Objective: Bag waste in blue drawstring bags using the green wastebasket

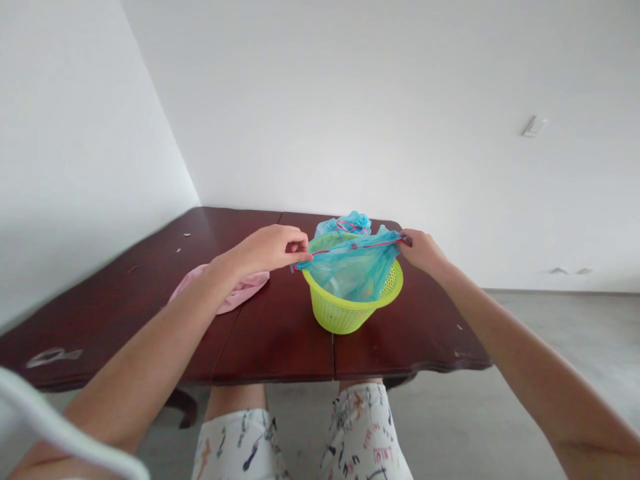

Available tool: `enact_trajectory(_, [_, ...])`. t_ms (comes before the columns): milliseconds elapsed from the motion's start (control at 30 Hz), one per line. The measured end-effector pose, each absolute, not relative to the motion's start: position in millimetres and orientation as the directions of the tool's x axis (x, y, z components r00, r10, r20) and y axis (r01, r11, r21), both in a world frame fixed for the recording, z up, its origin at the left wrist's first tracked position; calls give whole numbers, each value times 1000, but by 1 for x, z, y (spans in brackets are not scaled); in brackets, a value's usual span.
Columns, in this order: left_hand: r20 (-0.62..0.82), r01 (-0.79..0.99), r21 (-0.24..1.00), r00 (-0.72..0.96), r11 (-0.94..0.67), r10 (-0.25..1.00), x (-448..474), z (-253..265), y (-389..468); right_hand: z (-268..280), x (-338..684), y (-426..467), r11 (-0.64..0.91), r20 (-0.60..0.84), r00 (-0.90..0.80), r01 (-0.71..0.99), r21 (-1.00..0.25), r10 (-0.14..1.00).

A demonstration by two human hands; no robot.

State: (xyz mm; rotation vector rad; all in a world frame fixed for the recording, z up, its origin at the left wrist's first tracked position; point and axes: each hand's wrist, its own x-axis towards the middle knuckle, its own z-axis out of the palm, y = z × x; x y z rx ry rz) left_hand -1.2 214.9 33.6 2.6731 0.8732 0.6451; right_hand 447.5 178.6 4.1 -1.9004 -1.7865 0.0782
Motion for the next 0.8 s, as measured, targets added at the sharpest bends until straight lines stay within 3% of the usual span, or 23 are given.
enact_trajectory(167, [337, 296, 371, 840, -880, 425, -2, 18, 211, 0, 447, 216, -26, 150, 174, 731, -682, 973])
enact_trajectory(333, [455, 295, 427, 747, -855, 485, -4, 4, 211, -7, 438, 236, -16, 85, 174, 507, -862, 981])
enact_trajectory(433, [538, 423, 470, 559, -775, 631, -4, 3, 222, -9, 430, 246, 19, 115, 202, 424, -905, 973])
enact_trajectory(567, [531, 529, 608, 284, -592, 799, 4, 5, 245, -8, 421, 266, 75, 194, 270, 394, -916, 943])
enact_trajectory(800, [566, 526, 653, 141, -546, 813, 15, 20, 271, 4, 425, 289, 179, 348, 348, 435, -883, 871])
